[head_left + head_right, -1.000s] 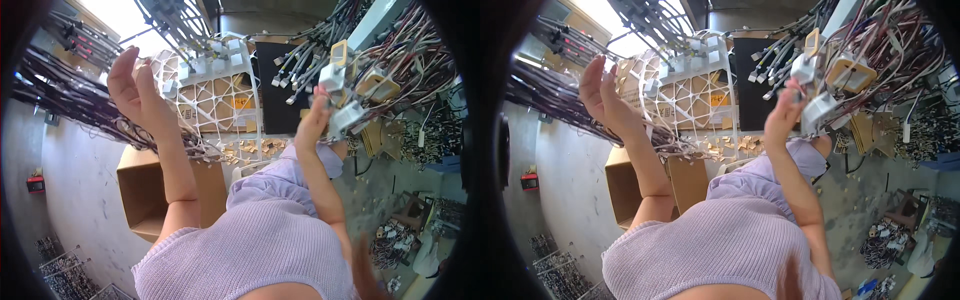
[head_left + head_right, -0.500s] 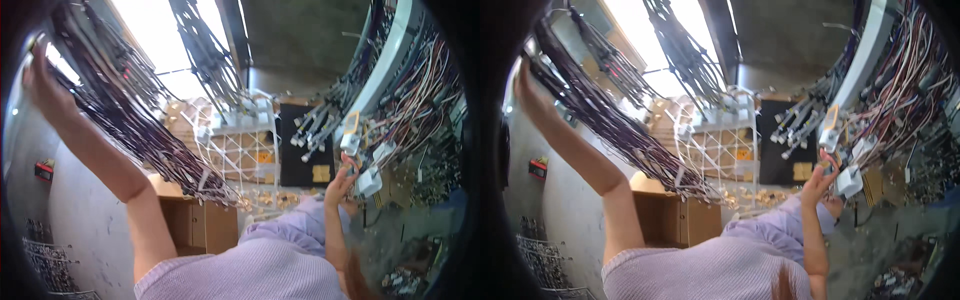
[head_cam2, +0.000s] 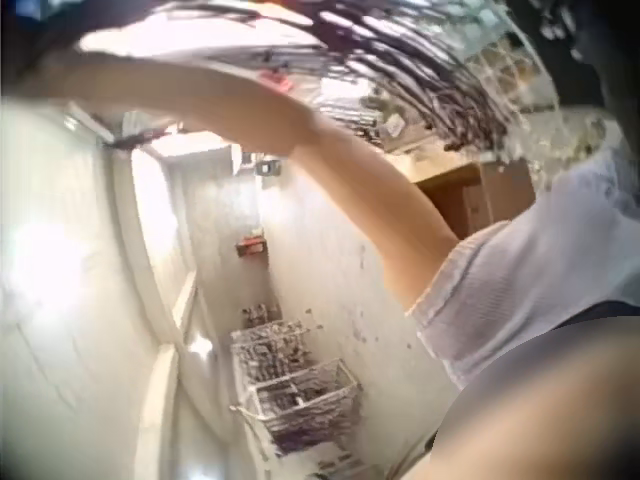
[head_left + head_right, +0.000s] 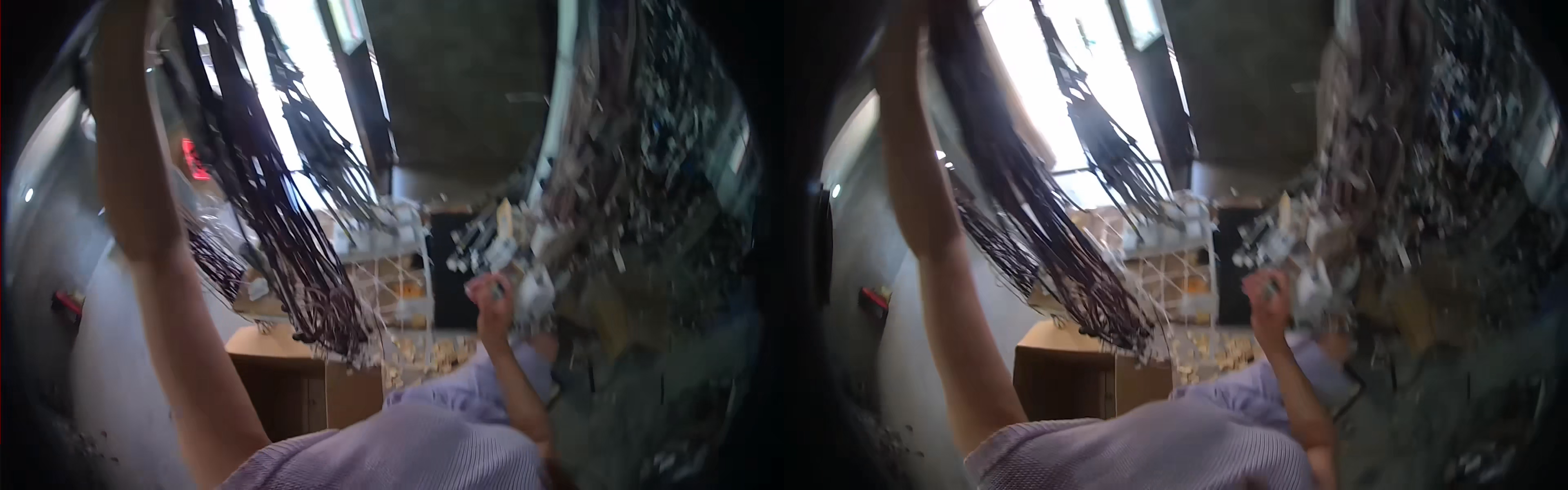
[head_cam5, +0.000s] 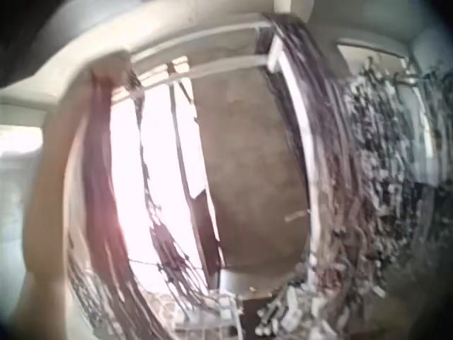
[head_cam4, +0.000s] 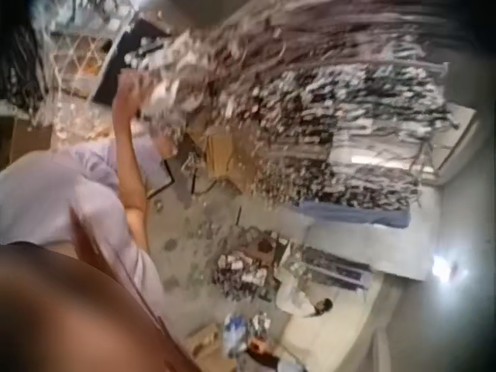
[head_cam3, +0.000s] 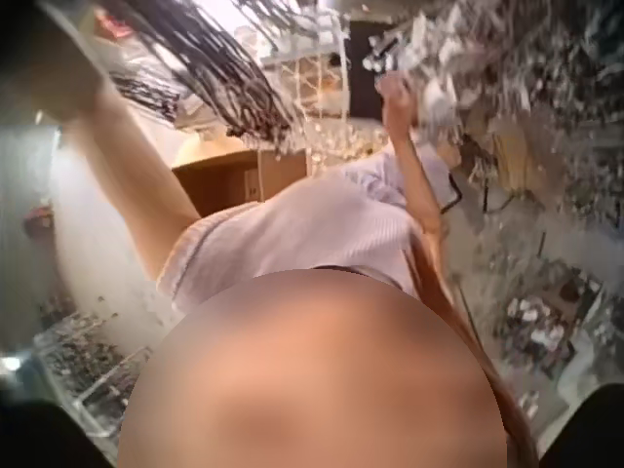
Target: Organize bundles of wires and apply adhesive tape to connectors and wire groups.
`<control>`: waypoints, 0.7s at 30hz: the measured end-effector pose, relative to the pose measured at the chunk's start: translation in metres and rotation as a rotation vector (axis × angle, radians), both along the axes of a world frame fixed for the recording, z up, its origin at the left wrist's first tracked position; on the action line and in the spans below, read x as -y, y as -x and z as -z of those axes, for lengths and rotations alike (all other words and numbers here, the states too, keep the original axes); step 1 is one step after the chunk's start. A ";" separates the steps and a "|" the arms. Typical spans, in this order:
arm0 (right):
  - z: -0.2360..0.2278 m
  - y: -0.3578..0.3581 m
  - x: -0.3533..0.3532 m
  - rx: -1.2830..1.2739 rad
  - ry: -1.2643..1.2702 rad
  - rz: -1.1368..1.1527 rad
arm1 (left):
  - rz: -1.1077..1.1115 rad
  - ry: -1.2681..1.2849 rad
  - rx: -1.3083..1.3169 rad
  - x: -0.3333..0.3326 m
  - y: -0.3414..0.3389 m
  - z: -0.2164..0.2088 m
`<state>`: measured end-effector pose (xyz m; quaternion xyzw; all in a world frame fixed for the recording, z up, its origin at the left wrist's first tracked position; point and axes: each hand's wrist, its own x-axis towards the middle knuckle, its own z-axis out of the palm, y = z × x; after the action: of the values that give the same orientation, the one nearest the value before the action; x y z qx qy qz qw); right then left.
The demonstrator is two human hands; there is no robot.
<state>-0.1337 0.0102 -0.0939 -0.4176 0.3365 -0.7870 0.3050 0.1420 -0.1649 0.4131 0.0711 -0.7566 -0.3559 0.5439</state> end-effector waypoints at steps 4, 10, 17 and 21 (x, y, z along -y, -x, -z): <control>-0.045 -0.018 -0.007 -0.136 0.183 -0.178 | -0.030 0.021 -0.012 -0.018 0.045 0.038; -0.097 -0.051 -0.011 0.311 0.091 -0.631 | -0.012 -0.003 -0.054 -0.034 0.073 0.073; -0.088 -0.034 -0.042 0.343 0.111 -0.797 | 0.565 -0.488 0.061 -0.163 0.139 0.199; -0.102 -0.026 -0.058 0.197 0.068 -0.874 | 0.598 -0.589 -0.049 -0.202 0.146 0.249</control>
<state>-0.1074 0.0684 0.0085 -0.4535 0.0719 -0.6309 0.6254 -0.0044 0.0373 0.1640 -0.0078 -0.5969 -0.7007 0.3907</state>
